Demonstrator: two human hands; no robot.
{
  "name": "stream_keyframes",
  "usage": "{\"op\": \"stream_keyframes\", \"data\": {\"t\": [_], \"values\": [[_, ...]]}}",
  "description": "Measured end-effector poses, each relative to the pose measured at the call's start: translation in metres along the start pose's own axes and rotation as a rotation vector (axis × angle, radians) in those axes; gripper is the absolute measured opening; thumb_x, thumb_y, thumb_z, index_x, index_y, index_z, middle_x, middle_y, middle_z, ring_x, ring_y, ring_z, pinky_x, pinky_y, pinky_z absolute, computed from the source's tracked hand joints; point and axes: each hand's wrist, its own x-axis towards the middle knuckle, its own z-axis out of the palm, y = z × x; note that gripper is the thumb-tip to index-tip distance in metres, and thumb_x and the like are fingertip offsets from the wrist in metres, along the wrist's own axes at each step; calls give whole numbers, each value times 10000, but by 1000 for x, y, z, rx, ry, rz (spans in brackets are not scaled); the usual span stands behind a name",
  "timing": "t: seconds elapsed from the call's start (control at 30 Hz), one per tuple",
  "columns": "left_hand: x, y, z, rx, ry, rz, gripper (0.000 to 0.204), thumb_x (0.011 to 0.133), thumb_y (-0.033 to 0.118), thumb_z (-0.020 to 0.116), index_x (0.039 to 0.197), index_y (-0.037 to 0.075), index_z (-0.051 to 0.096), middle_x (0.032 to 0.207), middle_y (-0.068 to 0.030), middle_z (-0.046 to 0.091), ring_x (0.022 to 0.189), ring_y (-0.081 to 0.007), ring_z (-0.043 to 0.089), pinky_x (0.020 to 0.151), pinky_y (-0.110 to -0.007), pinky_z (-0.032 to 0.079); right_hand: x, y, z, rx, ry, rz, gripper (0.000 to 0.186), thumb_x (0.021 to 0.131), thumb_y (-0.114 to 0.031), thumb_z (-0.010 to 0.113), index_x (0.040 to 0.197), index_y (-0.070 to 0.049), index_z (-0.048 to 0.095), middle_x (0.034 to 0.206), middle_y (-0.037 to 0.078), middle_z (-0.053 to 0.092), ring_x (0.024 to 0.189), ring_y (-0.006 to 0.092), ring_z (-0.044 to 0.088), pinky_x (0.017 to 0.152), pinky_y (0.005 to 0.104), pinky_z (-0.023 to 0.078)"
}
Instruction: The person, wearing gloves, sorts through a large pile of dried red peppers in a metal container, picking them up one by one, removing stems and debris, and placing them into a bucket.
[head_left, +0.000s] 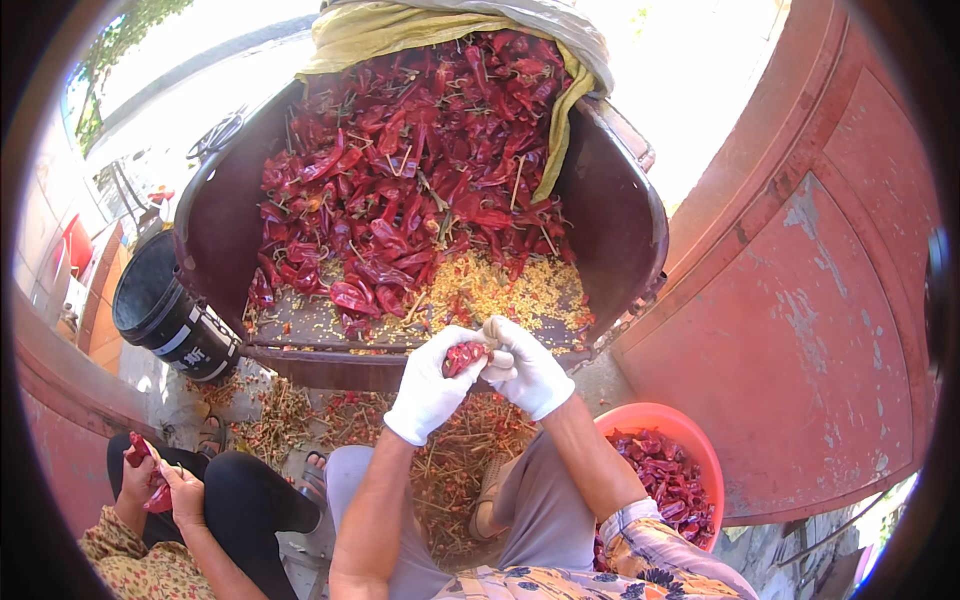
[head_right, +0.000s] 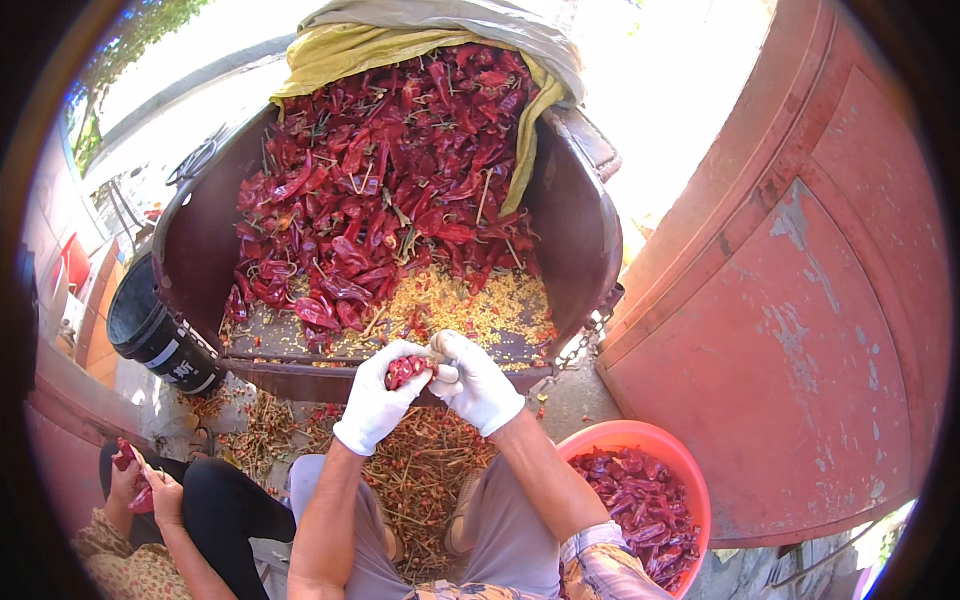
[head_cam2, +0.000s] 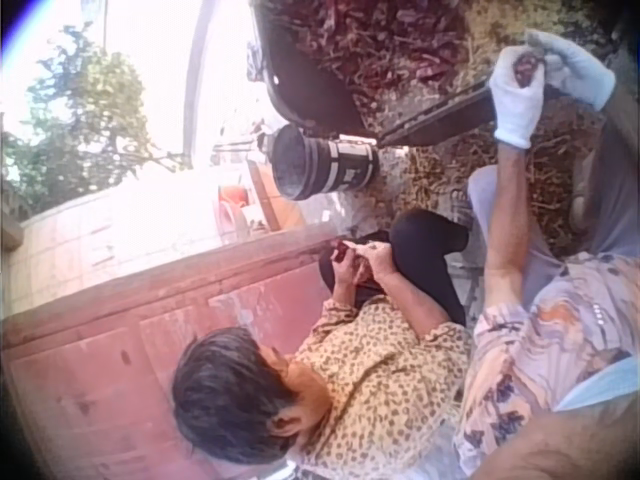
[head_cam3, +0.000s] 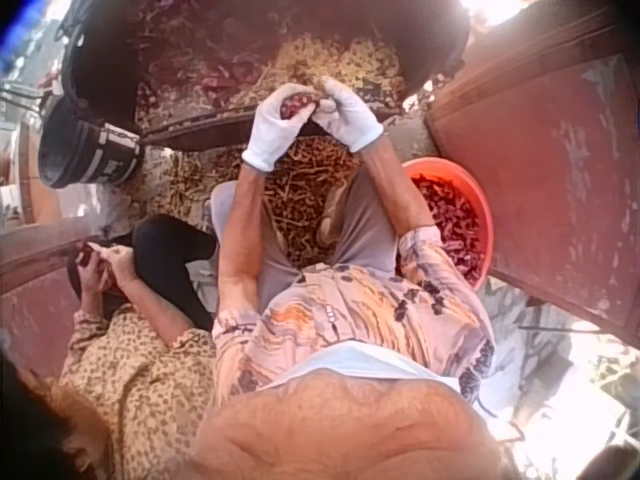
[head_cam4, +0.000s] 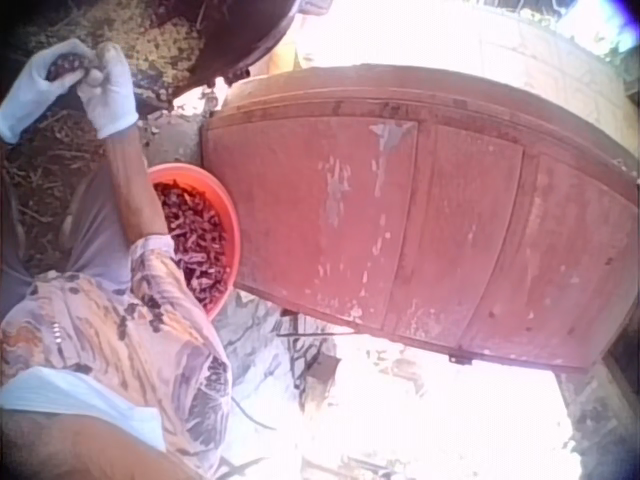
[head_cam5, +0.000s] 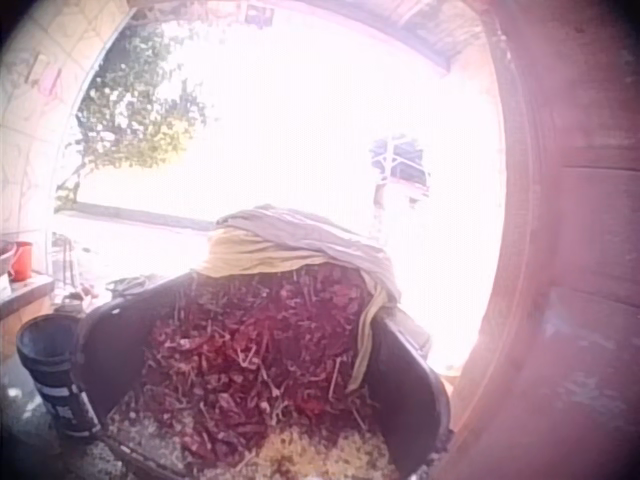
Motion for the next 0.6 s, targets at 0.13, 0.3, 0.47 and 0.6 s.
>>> {"op": "stream_keyframes", "data": {"t": [0.13, 0.3, 0.47, 0.6], "values": [[1, 4, -4, -165, 122, -329, 167, 849, 45, 688, 1002, 16, 628, 833, 1, 629, 758, -94, 586, 705, -250, 494, -4, -3, 25, -258, 133, -241, 131, 963, -229, 579, 910, -111, 555, 776, -29, 529, 594, 47, 456, 492, 179, 356], [1, -3, 2, 360, 246, 206, 209, 769, 9, 705, 964, 42, 637, 849, -74, 630, 750, -195, 611, 692, -318, 498, -16, -1, 36, -1342, 398, -391, 203, 953, -238, 579, 897, -45, 610, 726, 58, 585, 626, 164, 563, 564, 295, 455], [-1, 3, -2, 677, 160, 354, 271, 687, -17, 691, 938, 73, 640, 876, -102, 615, 818, -317, 617, 736, -384, 499, -18, -7, 23, -1581, 164, -458, 236, 970, -229, 526, 887, -16, 586, 724, 125, 578, 604, 254, 571, 587, 327, 472], [-2, 0, 0, 619, 161, 376, 258, 698, -11, 696, 939, 72, 654, 877, -103, 626, 818, -305, 627, 738, -366, 503, -21, -5, 20, -1563, 49, -386, 269, 988, -217, 479, 820, -27, 571, 645, 85, 563, 522, 172, 551, 500, 295, 433]]}}
